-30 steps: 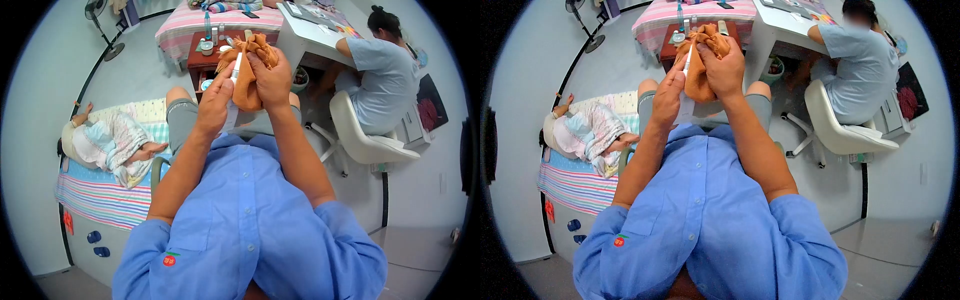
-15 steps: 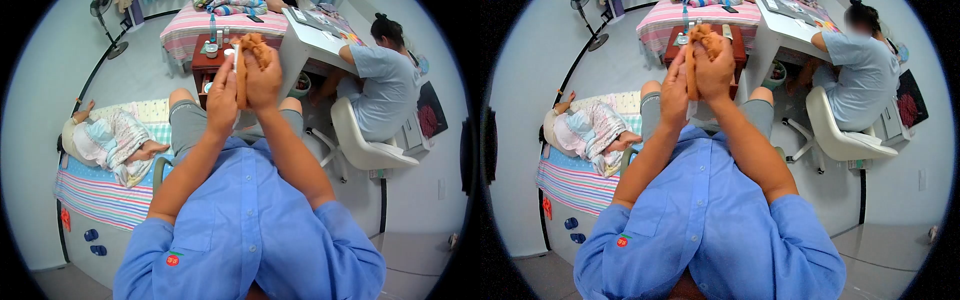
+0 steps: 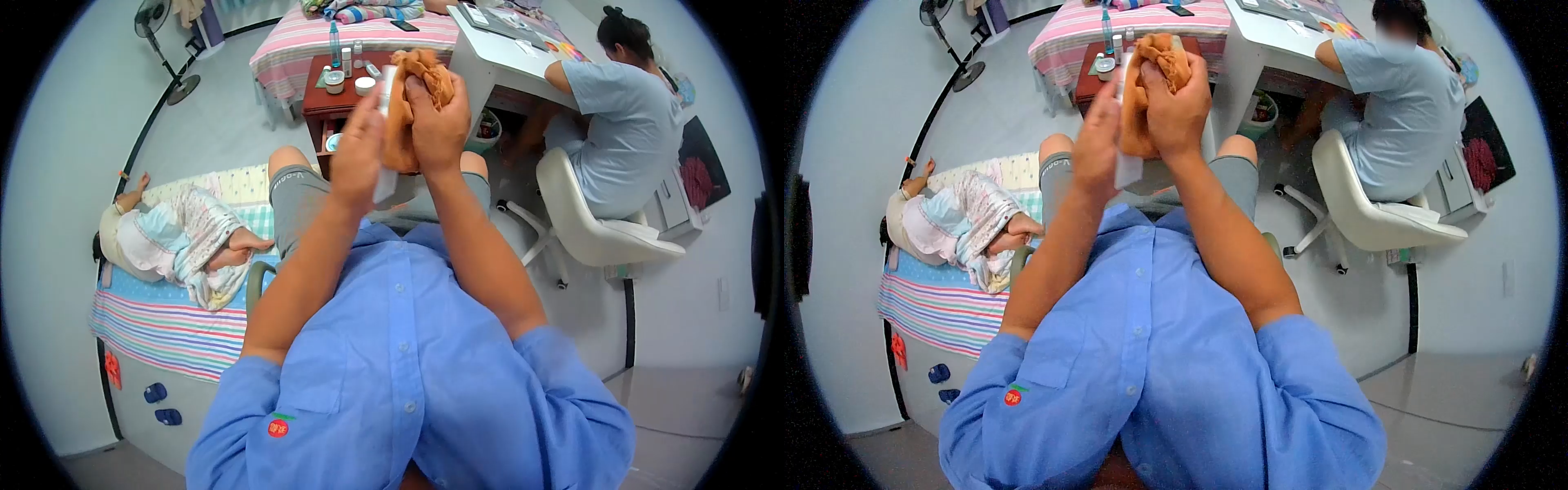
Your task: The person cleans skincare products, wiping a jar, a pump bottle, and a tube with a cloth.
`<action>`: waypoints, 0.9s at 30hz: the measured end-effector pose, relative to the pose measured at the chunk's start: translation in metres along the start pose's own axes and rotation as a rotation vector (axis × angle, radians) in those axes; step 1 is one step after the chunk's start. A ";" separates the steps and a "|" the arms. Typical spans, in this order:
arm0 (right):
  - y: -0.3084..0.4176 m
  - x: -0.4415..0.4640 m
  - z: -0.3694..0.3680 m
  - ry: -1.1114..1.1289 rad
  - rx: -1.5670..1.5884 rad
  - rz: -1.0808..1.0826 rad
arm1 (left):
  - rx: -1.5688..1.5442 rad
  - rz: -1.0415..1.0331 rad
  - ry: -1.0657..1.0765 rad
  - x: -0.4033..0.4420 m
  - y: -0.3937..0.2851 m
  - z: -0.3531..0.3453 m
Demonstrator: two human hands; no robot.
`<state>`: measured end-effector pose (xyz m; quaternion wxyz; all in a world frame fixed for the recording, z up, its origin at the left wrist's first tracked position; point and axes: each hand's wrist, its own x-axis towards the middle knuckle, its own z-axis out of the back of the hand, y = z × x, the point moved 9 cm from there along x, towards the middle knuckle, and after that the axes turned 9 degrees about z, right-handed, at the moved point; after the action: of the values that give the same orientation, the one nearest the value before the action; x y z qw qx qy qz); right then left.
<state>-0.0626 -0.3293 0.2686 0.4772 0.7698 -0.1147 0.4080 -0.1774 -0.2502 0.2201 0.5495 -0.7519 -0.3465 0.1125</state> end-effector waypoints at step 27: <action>0.009 -0.045 -0.021 0.126 -0.172 0.159 | -0.091 -0.341 -0.046 -0.004 -0.047 0.001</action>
<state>-0.1074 -0.3267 0.2459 0.5139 0.6873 -0.1800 0.4808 -0.2001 -0.2448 0.2612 0.5181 -0.7036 -0.4860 0.0190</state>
